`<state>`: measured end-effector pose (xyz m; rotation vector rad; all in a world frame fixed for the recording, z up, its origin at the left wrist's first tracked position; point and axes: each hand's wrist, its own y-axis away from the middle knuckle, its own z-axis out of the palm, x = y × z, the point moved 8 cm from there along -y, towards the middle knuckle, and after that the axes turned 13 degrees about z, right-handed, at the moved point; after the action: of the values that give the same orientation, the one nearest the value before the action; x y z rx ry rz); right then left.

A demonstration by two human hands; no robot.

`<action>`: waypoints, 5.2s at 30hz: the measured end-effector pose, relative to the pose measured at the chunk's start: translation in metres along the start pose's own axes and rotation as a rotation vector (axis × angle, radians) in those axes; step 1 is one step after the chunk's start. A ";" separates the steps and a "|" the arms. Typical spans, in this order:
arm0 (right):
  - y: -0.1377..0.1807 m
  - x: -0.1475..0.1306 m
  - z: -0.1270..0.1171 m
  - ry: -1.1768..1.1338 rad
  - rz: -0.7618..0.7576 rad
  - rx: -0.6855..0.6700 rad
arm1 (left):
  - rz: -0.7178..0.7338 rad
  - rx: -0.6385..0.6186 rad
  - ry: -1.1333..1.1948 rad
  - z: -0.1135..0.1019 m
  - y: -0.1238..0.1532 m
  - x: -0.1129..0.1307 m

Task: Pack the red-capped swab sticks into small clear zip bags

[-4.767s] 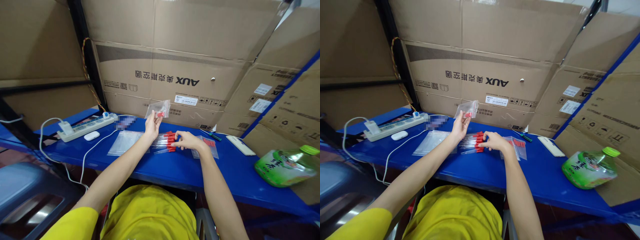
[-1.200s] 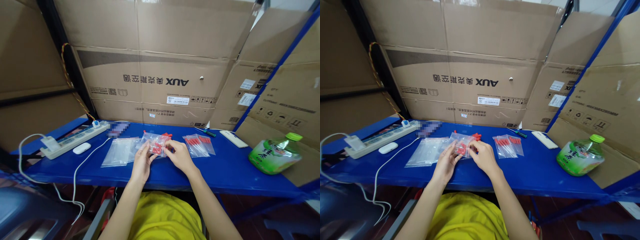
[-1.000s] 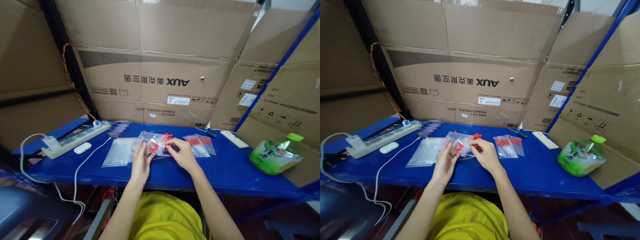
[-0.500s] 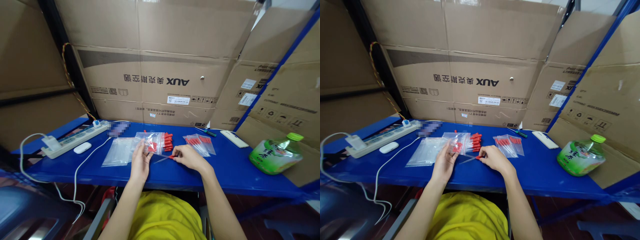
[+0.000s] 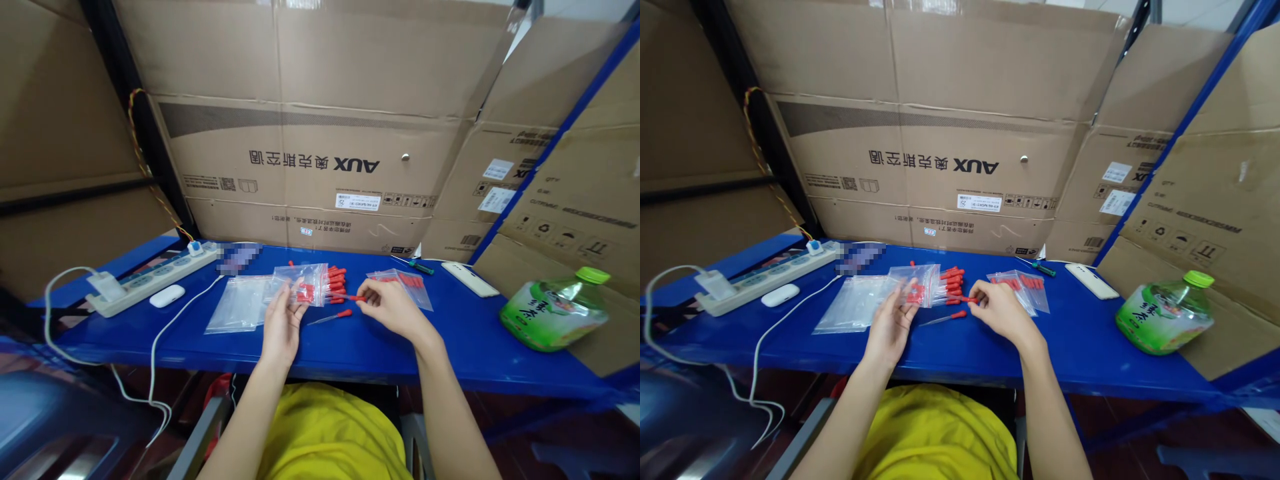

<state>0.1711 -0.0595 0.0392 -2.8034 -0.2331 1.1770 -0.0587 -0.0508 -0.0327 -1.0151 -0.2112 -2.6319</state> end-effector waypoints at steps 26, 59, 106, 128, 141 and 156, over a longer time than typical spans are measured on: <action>0.005 -0.038 0.015 -0.008 -0.171 0.395 | -0.080 -0.188 -0.111 0.011 0.005 -0.010; -0.002 -0.011 0.025 0.064 -0.103 -0.039 | -0.001 -0.015 0.010 0.000 -0.001 -0.001; 0.005 -0.044 0.025 -0.014 -0.149 0.324 | -0.083 -0.207 -0.085 0.011 0.006 -0.008; -0.015 -0.014 0.055 -0.794 0.254 -0.074 | -0.019 -0.246 -0.052 0.016 0.008 -0.003; -0.004 -0.020 0.013 -0.715 0.103 0.228 | 0.019 -0.305 -0.169 0.013 0.007 -0.005; 0.041 -0.069 -0.019 -0.226 -0.186 0.100 | 0.767 -0.728 -0.680 0.079 0.051 0.039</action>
<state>0.1414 -0.1124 0.0950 -2.4994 -0.4286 1.4152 -0.0195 -0.0882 0.0529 -1.7381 0.8736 -1.5825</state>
